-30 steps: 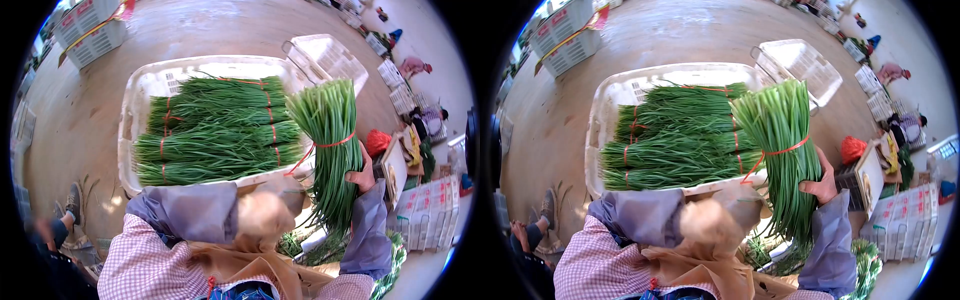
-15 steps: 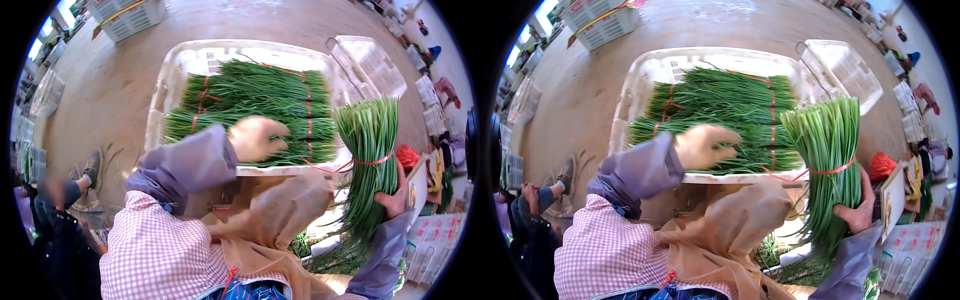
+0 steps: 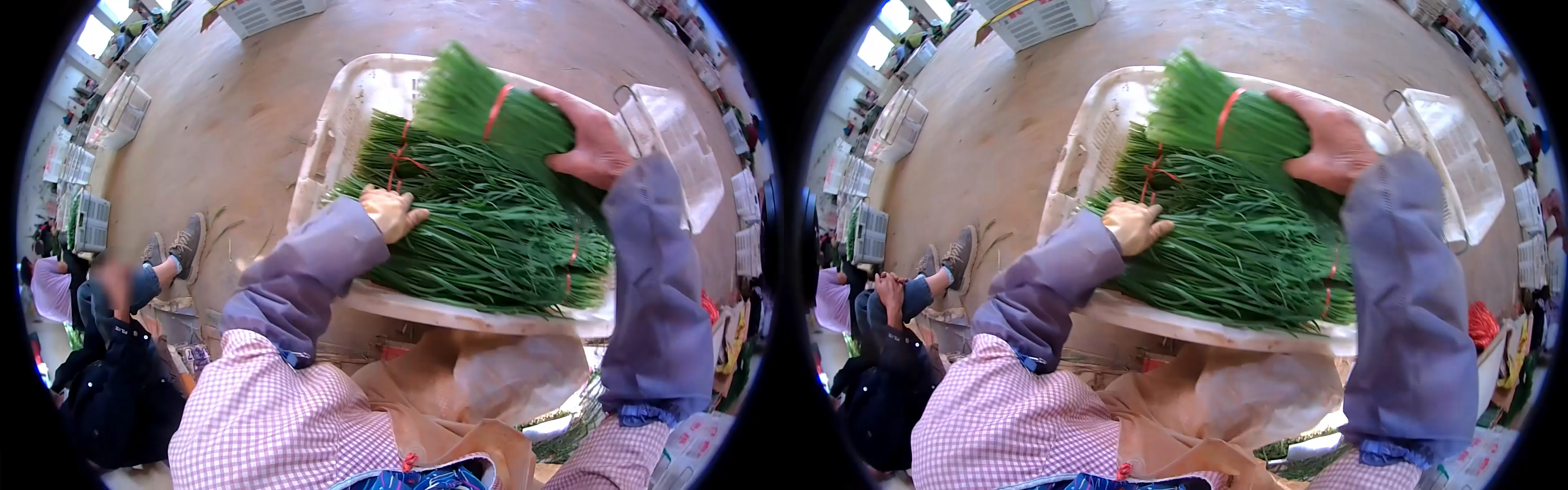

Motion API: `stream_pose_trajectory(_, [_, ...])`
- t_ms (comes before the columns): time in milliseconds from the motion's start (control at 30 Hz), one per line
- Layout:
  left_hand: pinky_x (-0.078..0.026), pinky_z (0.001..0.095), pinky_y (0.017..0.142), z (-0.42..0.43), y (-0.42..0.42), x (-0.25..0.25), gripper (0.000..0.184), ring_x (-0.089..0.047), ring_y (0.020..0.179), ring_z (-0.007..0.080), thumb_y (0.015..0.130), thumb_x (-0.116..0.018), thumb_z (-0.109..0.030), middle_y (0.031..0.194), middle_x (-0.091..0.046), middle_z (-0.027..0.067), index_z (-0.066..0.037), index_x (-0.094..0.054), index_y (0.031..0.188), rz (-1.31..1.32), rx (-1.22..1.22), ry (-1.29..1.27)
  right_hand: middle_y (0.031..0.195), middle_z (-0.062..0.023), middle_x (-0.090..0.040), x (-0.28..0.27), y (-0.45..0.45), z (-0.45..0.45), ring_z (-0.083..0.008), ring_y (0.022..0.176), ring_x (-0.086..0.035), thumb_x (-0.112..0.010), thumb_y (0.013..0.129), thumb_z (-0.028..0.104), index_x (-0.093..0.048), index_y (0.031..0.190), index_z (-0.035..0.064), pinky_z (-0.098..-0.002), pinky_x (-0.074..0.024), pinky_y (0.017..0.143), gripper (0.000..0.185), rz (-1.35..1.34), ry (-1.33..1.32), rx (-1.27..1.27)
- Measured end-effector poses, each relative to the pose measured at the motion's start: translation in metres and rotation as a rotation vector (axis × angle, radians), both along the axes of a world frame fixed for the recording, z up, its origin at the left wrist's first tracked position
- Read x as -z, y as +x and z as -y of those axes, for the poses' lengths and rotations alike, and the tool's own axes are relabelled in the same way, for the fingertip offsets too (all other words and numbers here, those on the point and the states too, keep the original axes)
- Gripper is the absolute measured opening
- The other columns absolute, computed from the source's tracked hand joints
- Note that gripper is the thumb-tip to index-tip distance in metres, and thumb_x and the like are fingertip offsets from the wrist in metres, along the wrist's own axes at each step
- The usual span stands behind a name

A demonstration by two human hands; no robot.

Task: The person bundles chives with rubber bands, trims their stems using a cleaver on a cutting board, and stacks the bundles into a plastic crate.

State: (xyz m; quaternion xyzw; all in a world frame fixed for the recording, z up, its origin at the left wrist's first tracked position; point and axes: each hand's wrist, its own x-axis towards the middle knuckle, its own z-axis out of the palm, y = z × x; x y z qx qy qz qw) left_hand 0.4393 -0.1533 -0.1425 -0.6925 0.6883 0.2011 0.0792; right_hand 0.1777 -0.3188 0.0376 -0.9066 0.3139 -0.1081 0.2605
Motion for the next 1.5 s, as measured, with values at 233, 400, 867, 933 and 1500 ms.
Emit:
stream_pose_trajectory(233, [-0.051,0.0499,0.074,-0.005,-0.007,-0.014,0.052,-0.066,0.072,0.0415,0.097,-0.052,-0.044,0.078,-0.067,0.0239,0.006,-0.062,0.102,-0.003,0.062,-0.131,0.119,-0.016,-0.066,0.135,0.121,0.016,-0.0232,0.109,-0.062,-0.076,0.063,0.004,-0.049,0.139,0.0048,-0.0332,-0.0484,0.098,0.081,0.05,0.35,-0.243])
stream_pose_trajectory(400, [-0.051,0.049,0.077,-0.008,-0.011,-0.025,0.047,-0.066,0.086,0.0405,0.093,-0.059,-0.042,0.091,-0.067,0.025,0.004,-0.063,0.103,-0.115,-0.002,-0.048,0.116,-0.0109,-0.066,0.196,0.149,0.024,-0.0194,0.109,-0.059,-0.076,0.062,0.005,-0.05,0.139,0.003,-0.0311,-0.0444,0.099,0.081,-0.001,0.822,-0.381])
stream_pose_trajectory(867, [-0.044,0.0466,0.097,0.103,0.071,0.009,0.044,-0.06,0.108,0.041,0.101,-0.043,-0.038,0.109,-0.068,0.0204,-0.003,-0.066,0.114,-0.213,0.077,-0.105,0.131,-0.015,-0.052,0.204,0.139,-0.038,-0.033,0.127,-0.047,-0.069,0.083,0.028,-0.045,0.142,0.0172,-0.0613,-0.0332,0.105,0.064,-0.381,-0.091,-0.044])
stream_pose_trajectory(933, [-0.044,0.045,0.096,0.098,0.062,0.016,0.048,-0.059,0.109,0.0426,0.102,-0.04,-0.04,0.112,-0.066,0.024,-0.002,-0.064,0.118,-0.29,0.019,-0.072,0.133,-0.0171,-0.05,0.227,0.118,-0.056,-0.0355,0.129,-0.045,-0.065,0.086,0.028,-0.046,0.141,0.017,-0.0615,-0.0305,0.108,0.06,-0.272,-0.375,0.087])
stream_pose_trajectory(1500, [-0.047,0.0484,0.09,0.08,0.012,0.015,0.054,-0.066,0.099,0.0364,0.103,-0.031,-0.047,0.099,-0.071,0.0182,-0.007,-0.065,0.108,0.265,-0.169,-0.077,0.088,-0.0101,-0.071,0.183,-0.16,0.006,-0.0146,0.079,-0.067,-0.059,0.095,0.009,-0.066,0.107,-0.0024,-0.027,-0.0544,0.074,0.018,0.635,0.338,0.761])
